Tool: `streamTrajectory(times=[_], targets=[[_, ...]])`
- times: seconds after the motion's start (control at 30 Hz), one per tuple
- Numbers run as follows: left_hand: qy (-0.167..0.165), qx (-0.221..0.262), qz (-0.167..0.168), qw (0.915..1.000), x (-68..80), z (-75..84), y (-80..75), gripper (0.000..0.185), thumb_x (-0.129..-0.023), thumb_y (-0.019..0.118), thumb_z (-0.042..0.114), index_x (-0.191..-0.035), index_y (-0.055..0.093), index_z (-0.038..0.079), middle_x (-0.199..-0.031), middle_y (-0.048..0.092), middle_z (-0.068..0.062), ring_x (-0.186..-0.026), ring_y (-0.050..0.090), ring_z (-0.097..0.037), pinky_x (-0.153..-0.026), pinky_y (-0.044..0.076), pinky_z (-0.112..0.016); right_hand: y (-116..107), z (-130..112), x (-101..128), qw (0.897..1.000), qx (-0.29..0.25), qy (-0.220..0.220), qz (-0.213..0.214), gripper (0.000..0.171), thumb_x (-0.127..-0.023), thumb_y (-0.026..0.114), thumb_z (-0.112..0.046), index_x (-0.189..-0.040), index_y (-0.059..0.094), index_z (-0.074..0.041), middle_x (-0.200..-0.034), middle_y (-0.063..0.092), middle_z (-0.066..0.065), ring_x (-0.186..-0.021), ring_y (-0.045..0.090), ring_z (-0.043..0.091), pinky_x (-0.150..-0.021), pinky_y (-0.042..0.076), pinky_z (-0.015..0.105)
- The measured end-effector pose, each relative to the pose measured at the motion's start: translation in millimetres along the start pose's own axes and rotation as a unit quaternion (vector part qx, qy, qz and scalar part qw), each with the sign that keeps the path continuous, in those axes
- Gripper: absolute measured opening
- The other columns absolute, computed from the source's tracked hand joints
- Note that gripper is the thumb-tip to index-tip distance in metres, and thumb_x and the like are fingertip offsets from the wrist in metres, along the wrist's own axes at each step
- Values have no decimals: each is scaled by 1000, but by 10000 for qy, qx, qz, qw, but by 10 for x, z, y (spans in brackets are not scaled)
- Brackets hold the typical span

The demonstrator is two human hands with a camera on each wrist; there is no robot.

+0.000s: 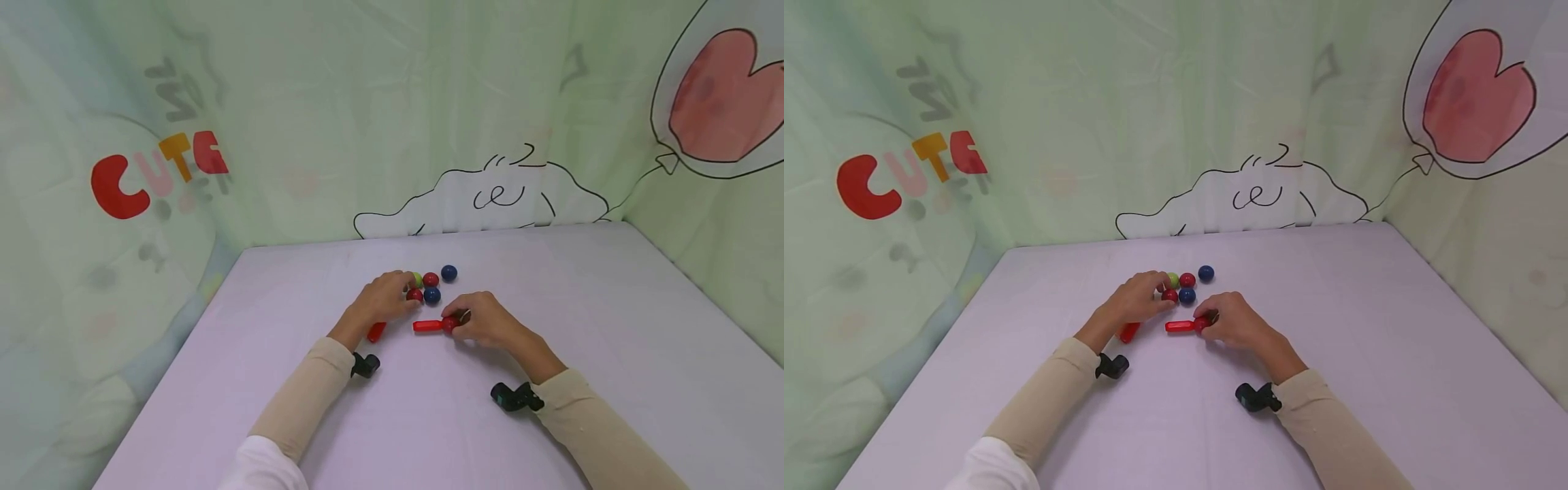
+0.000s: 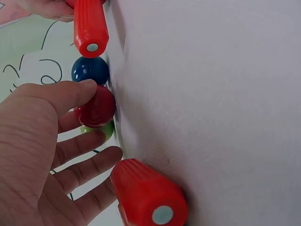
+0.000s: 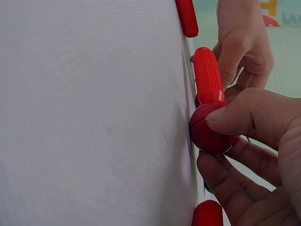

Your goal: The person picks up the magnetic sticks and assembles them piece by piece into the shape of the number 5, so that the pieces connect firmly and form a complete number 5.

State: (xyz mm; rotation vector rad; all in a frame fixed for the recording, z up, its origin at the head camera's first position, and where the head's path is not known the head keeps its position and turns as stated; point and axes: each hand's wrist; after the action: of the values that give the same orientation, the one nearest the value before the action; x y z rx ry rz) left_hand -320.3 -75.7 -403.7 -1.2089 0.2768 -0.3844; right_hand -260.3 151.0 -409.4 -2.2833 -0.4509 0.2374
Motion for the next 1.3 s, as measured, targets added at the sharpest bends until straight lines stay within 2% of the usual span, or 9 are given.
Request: streamTrajectory(times=[0.27,0.47,0.6,0.7,0.9,1.2,1.3], targets=[[-54,456,-88,9989,20,5,23,30,-94,70,26,-122,61,20,-106,64,3,-94,59,-16,-84,53,-33,8,-21,-6,9999,80,101,-57,32,-82,79,-2,-114,75,-7,-109,71,8,-97,61,24,-85,58,38],[38,538,-17,9985,11,16,54,28,-93,70,20,-120,62,20,-105,63,3,-96,58,-15,-83,52,-31,-9,-48,10,9999,101,34,-25,32,-82,79,-1,-113,75,-7,-111,71,9,-97,62,25,-85,58,38],[223,595,66,9980,15,28,82,30,-92,70,15,-121,64,16,-104,63,2,-97,57,-15,-84,52,-29,-6,-47,16,9998,186,18,9,32,-82,79,-1,-113,76,-7,-110,71,8,-97,62,24,-86,58,38],[254,583,22,9980,26,35,96,34,-90,71,16,-123,65,15,-105,64,1,-98,57,-15,-82,52,-28,-7,-34,12,9997,203,98,19,33,-82,79,-1,-113,75,-7,-110,71,8,-97,62,24,-87,57,39],[-16,643,21,9979,57,62,78,37,-88,75,18,-124,68,16,-105,63,1,-98,56,-17,-78,53,-29,-33,-53,10,9998,192,28,0,33,-82,79,-3,-114,75,-8,-111,71,8,-98,61,24,-88,58,40],[-30,896,121,9959,119,18,71,33,-86,77,15,-118,70,14,-105,63,1,-99,56,-17,-78,54,-28,0,-16,-5,9998,144,108,-21,32,-82,81,-5,-114,76,-9,-107,71,5,-98,60,22,-86,57,38],[131,1021,169,9945,174,-11,55,32,-85,77,13,-116,70,14,-103,62,1,-97,56,-17,-78,54,-28,3,-8,-11,9998,141,139,5,33,-82,81,-6,-114,75,-9,-105,70,4,-98,59,22,-85,57,37]])
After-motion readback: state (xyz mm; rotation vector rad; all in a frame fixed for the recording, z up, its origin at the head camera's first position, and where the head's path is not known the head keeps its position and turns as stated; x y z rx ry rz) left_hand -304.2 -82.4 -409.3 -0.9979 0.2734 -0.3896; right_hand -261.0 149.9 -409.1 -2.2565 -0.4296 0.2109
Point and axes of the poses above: each hand's wrist, its own x-axis away from the middle knuckle, its own y-axis out of the palm, z = x × y
